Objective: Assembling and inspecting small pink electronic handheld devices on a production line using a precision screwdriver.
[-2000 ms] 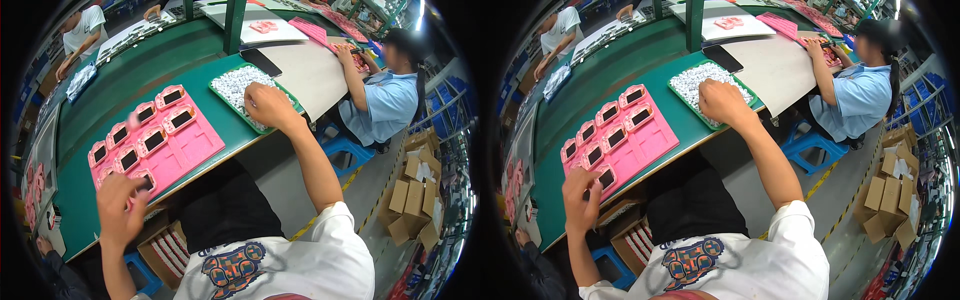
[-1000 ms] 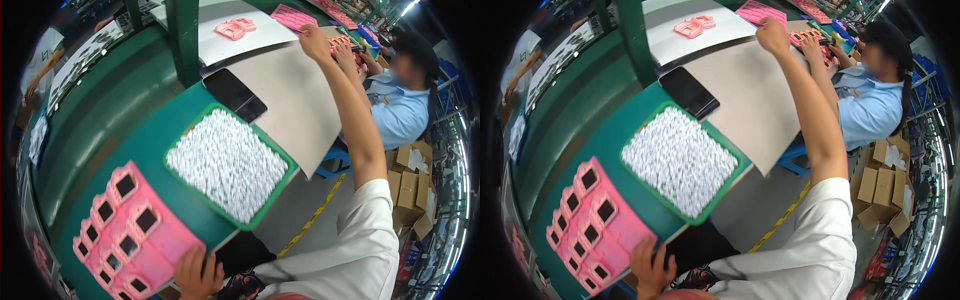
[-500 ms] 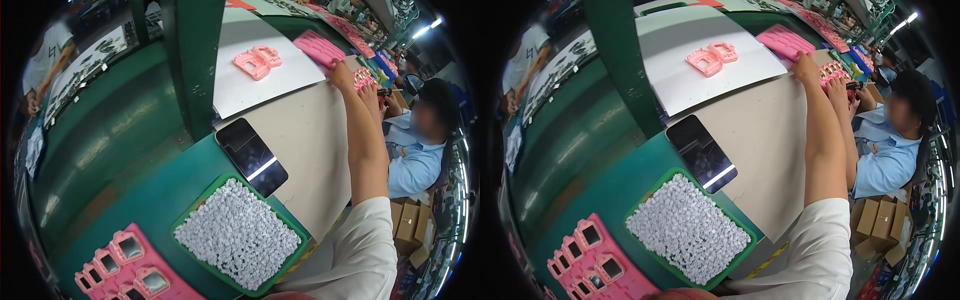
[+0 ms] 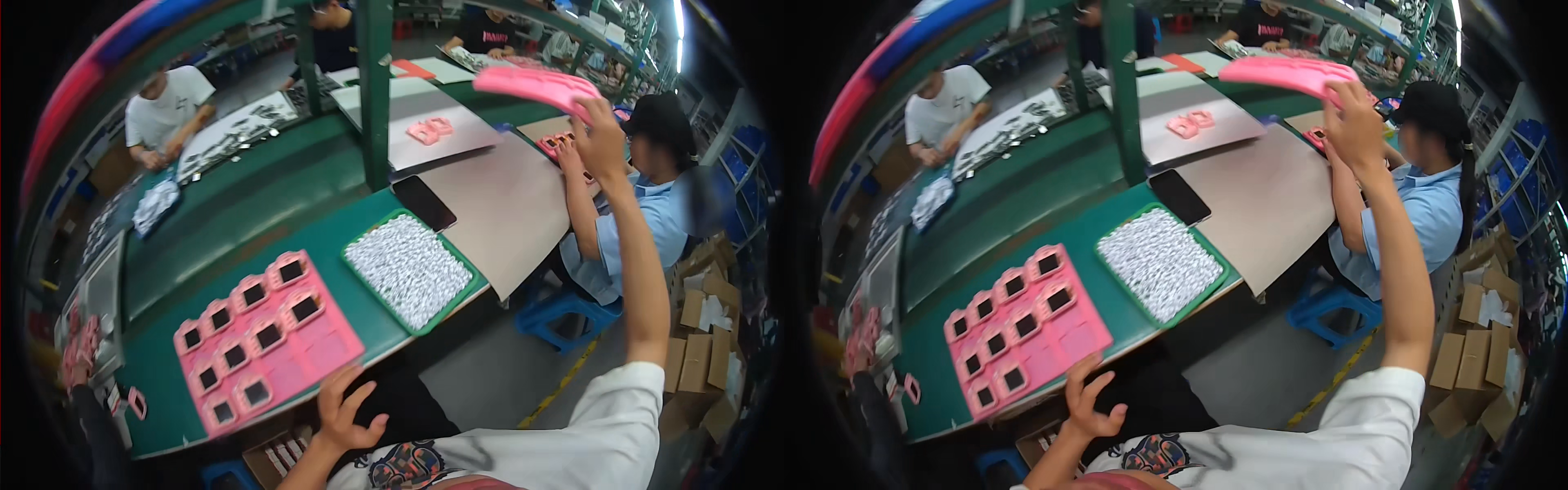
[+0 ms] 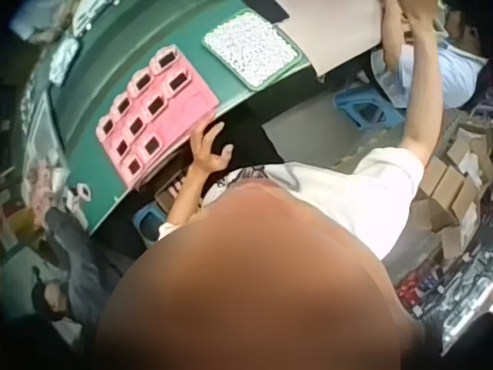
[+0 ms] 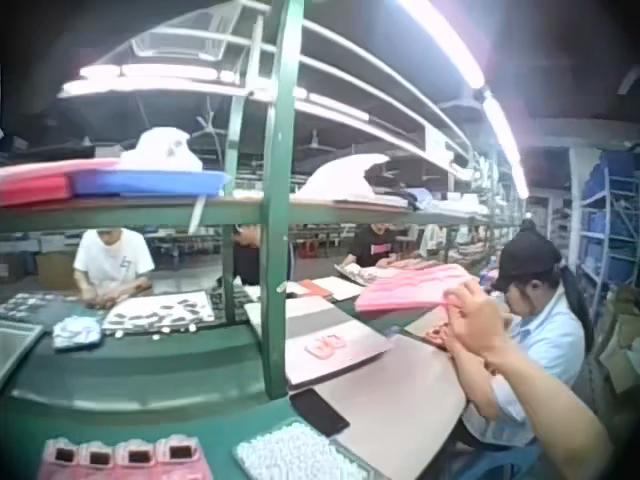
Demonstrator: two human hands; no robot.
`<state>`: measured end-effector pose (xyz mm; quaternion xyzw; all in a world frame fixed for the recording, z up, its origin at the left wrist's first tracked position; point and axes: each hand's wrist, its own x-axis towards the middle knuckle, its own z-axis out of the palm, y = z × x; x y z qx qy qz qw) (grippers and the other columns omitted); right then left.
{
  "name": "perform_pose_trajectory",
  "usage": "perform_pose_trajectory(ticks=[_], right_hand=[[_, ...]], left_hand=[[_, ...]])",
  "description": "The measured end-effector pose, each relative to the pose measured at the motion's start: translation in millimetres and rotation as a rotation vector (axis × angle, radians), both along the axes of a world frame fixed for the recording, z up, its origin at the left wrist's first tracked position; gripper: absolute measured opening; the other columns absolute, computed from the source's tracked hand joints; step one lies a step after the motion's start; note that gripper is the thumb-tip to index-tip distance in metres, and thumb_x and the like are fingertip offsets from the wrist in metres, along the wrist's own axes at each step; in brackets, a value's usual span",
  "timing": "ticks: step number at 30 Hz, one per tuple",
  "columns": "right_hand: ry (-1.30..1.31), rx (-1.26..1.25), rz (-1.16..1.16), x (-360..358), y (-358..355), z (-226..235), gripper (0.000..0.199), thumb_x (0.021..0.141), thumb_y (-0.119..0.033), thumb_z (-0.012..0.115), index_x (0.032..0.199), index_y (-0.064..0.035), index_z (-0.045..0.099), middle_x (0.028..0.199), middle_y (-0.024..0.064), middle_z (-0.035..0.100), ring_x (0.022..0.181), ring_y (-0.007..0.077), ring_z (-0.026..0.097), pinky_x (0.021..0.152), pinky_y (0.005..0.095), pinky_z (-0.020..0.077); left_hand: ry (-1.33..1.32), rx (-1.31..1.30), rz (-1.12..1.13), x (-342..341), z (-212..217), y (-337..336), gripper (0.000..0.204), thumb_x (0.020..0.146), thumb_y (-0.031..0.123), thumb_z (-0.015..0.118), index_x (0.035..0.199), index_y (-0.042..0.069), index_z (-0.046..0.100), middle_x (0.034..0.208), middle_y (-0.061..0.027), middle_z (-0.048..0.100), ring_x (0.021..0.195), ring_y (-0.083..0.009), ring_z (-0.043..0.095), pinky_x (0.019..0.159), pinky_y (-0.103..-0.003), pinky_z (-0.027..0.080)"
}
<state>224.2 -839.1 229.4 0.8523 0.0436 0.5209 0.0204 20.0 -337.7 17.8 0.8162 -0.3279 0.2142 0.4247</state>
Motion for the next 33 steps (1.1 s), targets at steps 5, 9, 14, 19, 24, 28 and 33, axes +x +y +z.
perform_pose_trajectory(ticks=[5, 9, 14, 19, 24, 28, 33], right_hand=[[-0.061, 0.119, 0.11, -244, 66, 38, 0.034, 0.089, 0.007, 0.064, 0.121, -0.0023, 0.068, 0.121, 0.01, 0.067, 0.102, 0.0246, 0.065, 0.077, 0.0313, 0.052], [-0.248, 0.077, 0.255, -368, 94, 17, 0.034, 0.094, 0.005, 0.063, 0.126, -0.0067, 0.064, 0.128, 0.0191, 0.062, 0.097, 0.0264, 0.06, 0.073, 0.0356, 0.0507], [-0.262, -0.154, 0.378, -394, 146, 15, 0.034, 0.094, 0.0, 0.065, 0.126, -0.0111, 0.064, 0.121, 0.0165, 0.062, 0.098, 0.0256, 0.059, 0.077, 0.036, 0.0488], [-0.29, -0.016, 0.462, -341, 202, 48, 0.033, 0.09, -0.004, 0.067, 0.122, -0.0123, 0.068, 0.119, 0.0111, 0.063, 0.094, 0.0221, 0.057, 0.076, 0.032, 0.0451], [-0.407, -0.108, 0.949, -223, 308, 111, 0.037, 0.087, -0.001, 0.075, 0.121, -0.0134, 0.073, 0.114, 0.0069, 0.065, 0.063, 0.0095, 0.042, 0.052, 0.024, 0.033], [-0.312, -0.099, 1.093, -156, 387, 175, 0.025, 0.093, -0.001, 0.071, 0.118, -0.0081, 0.072, 0.112, 0.0025, 0.065, 0.062, 0.0094, 0.041, 0.054, 0.0247, 0.0333], [-0.352, -0.096, 1.114, -48, 450, 217, 0.022, 0.094, -0.006, 0.071, 0.116, -0.0099, 0.073, 0.109, 0.0017, 0.067, 0.063, 0.0137, 0.049, 0.057, 0.0279, 0.0405]], left_hand=[[0.411, -0.577, -0.487, -51, 46, -29, 0.051, 0.099, 0.021, 0.059, 0.144, -0.001, 0.049, 0.152, -0.0206, 0.046, 0.133, -0.0351, 0.055, 0.113, -0.043, 0.043], [1.004, -0.884, -1.095, -56, 127, -59, 0.062, 0.109, 0.04, 0.044, 0.155, 0.0, 0.039, 0.156, -0.0195, 0.045, 0.144, -0.0314, 0.045, 0.116, -0.044, 0.04], [0.748, -1.022, -1.16, -60, 257, -66, 0.042, 0.097, 0.032, 0.066, 0.119, -0.001, 0.054, 0.104, -0.0123, 0.063, 0.089, -0.0163, 0.062, 0.085, -0.035, 0.053], [0.232, -0.871, -0.888, -48, 324, 8, 0.037, 0.09, 0.018, 0.074, 0.12, 0.001, 0.059, 0.104, -0.014, 0.066, 0.086, -0.0202, 0.066, 0.077, -0.033, 0.055], [0.016, -0.912, -0.345, -20, 380, 113, 0.038, 0.094, 0.016, 0.068, 0.126, -0.003, 0.058, 0.103, -0.0162, 0.068, 0.08, -0.0197, 0.069, 0.069, -0.029, 0.059], [0.089, -0.89, -0.203, 28, 426, 198, 0.037, 0.097, 0.01, 0.061, 0.128, -0.011, 0.052, 0.106, -0.021, 0.065, 0.085, -0.0235, 0.07, 0.07, -0.031, 0.061], [0.149, -0.856, -0.17, 143, 473, 290, 0.034, 0.101, 0.014, 0.058, 0.125, -0.011, 0.055, 0.11, -0.0228, 0.065, 0.087, -0.0243, 0.071, 0.072, -0.031, 0.061]])
